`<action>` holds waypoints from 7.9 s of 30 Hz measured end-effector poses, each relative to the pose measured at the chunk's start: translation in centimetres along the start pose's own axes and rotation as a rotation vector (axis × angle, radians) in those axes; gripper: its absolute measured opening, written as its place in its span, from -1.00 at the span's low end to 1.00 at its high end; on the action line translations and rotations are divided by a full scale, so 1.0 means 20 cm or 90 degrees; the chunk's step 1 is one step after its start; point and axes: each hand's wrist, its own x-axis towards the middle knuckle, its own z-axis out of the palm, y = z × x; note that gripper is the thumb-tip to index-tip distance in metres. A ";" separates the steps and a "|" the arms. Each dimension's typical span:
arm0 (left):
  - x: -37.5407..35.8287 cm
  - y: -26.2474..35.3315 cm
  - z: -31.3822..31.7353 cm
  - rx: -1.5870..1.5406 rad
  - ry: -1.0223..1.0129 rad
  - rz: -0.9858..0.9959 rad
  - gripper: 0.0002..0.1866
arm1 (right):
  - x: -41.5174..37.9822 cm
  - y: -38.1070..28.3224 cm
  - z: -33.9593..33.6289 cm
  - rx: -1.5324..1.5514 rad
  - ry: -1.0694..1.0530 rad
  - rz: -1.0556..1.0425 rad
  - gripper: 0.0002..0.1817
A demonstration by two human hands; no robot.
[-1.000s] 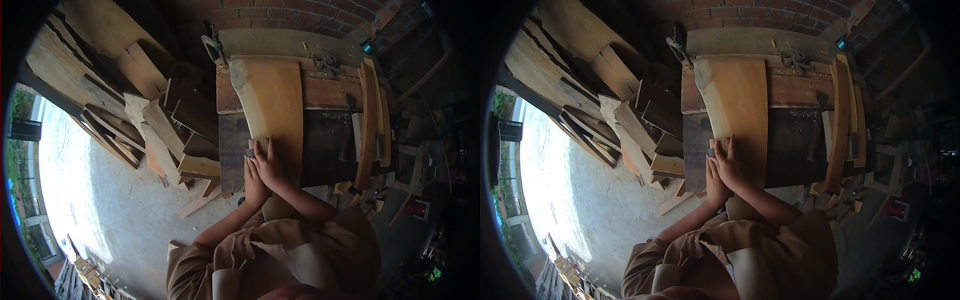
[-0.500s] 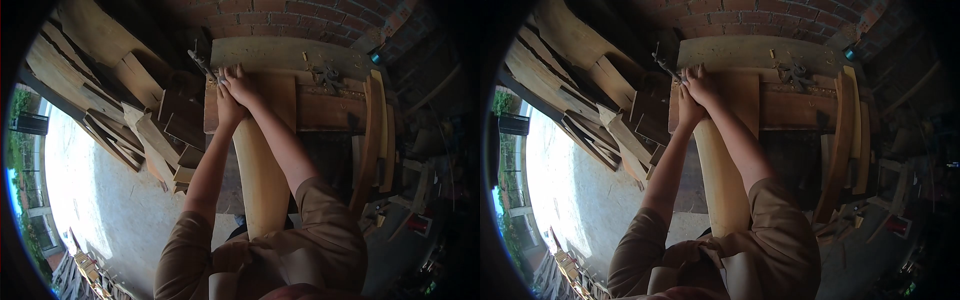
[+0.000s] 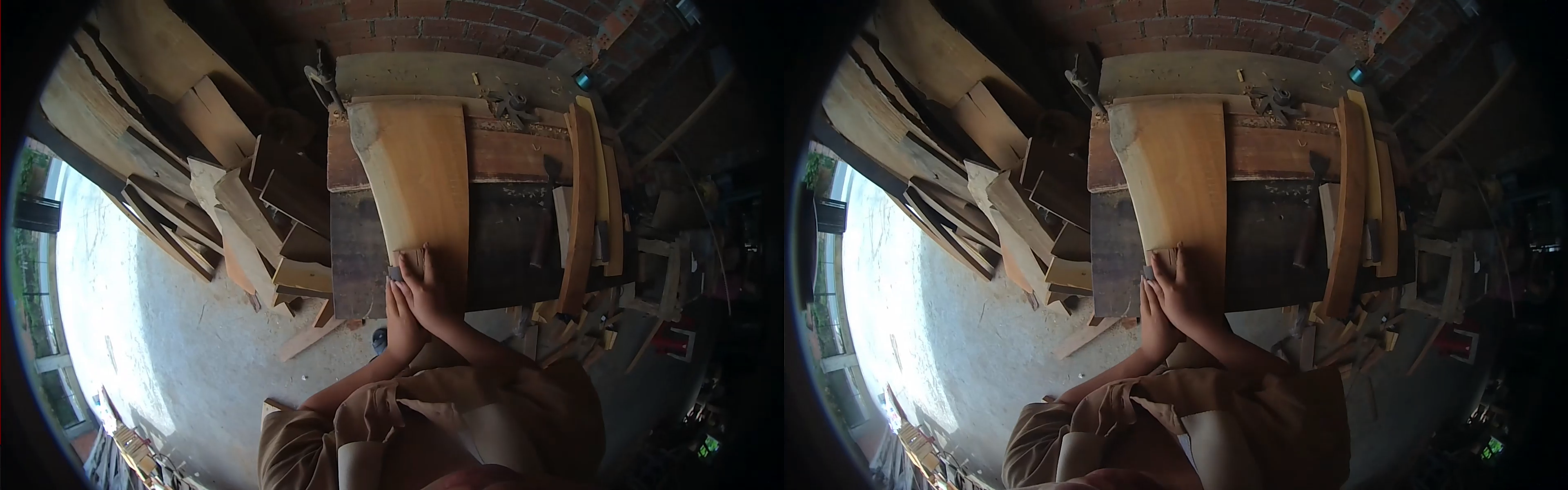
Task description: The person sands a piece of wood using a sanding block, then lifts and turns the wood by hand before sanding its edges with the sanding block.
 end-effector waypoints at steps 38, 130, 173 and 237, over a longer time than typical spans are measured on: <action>-0.17 -0.05 -0.12 -0.116 -0.171 0.149 0.09 | -0.52 -0.08 -0.05 -0.083 0.042 0.250 -0.30; 0.72 -0.04 0.11 0.323 0.034 -0.125 -0.25 | 1.04 0.67 -0.19 -0.044 0.218 0.174 -0.32; -0.08 1.23 -0.89 -1.076 -0.291 0.560 -0.55 | -0.23 0.22 -0.10 -0.160 0.156 0.216 -0.35; 0.92 -0.08 0.10 0.323 0.059 -0.149 -0.25 | 0.19 0.46 -0.17 -0.016 0.182 0.188 -0.35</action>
